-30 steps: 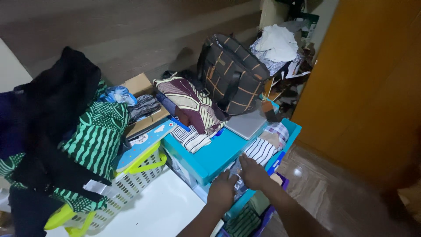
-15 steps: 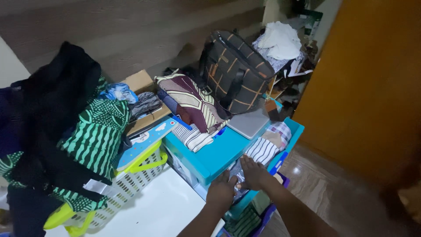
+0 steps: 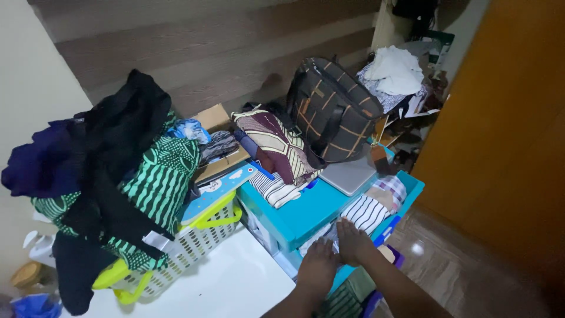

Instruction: The person folds a gray t-shirt, a striped shirt, and a white shirt on a white table and places them into a turquoise drawer. The person handles each garment by hand, smoothing and folding them before stacking them in the drawer.

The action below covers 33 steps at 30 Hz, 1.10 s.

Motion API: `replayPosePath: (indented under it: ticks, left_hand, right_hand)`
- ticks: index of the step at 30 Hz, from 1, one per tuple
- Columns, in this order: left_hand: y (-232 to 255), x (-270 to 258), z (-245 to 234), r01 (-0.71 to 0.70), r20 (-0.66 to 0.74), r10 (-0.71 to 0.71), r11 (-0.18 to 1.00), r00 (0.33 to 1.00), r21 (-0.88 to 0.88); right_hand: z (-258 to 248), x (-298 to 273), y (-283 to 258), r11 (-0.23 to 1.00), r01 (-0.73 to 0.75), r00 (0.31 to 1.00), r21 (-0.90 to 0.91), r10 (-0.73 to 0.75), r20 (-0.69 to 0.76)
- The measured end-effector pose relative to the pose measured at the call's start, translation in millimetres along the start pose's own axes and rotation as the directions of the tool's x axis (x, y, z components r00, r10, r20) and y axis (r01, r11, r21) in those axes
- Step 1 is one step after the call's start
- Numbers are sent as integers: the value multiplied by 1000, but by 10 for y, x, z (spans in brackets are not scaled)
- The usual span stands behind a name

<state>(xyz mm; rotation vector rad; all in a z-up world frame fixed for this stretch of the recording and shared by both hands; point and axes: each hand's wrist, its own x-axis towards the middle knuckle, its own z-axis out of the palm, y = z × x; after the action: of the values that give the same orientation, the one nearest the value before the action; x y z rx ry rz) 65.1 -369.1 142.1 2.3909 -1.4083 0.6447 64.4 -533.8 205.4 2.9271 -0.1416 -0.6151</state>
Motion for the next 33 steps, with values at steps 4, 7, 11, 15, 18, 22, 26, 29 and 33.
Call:
replayPosePath:
  ticks: [4, 7, 11, 15, 18, 22, 26, 29, 33]
  left_hand:
    - [72, 5, -121, 145, 191, -97, 956, 977, -256]
    - [75, -29, 193, 194, 146, -176, 974, 973, -115]
    - [28, -18, 26, 108, 213, -89, 991, 973, -78]
    - [-159, -142, 462, 69, 269, 6, 961, 963, -268]
    - [84, 131, -326, 284, 395, -170, 925, 903, -252]
    - [-4, 116, -84, 283, 385, -187, 936, 904, -210]
    - [-308, -51, 124, 167, 374, -56, 948, 926, -269]
    - [-448, -273, -267, 194, 369, -57, 917, 928, -347]
    - [-690, -617, -815, 353, 311, -249, 870, 917, -345]
  right_hand:
    - [167, 57, -28, 997, -10, 1000, 77, 12, -23]
    - [308, 205, -22, 995, 8, 1000, 104, -7, -8]
    - [-2, -52, -168, 979, -79, 996, 189, 69, 58]
    - [608, 516, 95, 979, 19, 1000, 205, -19, 0]
    - [604, 691, 150, 967, 244, 966, -70, -236, 105]
    - [304, 558, 42, 861, 413, 898, -297, -331, 290]
    - [8, 398, -139, 872, 390, 901, -295, -295, 318]
    - [-467, 11, -533, 908, 339, 914, -245, -257, 313]
    - [-576, 238, -1032, 964, 203, 958, -170, -160, 238]
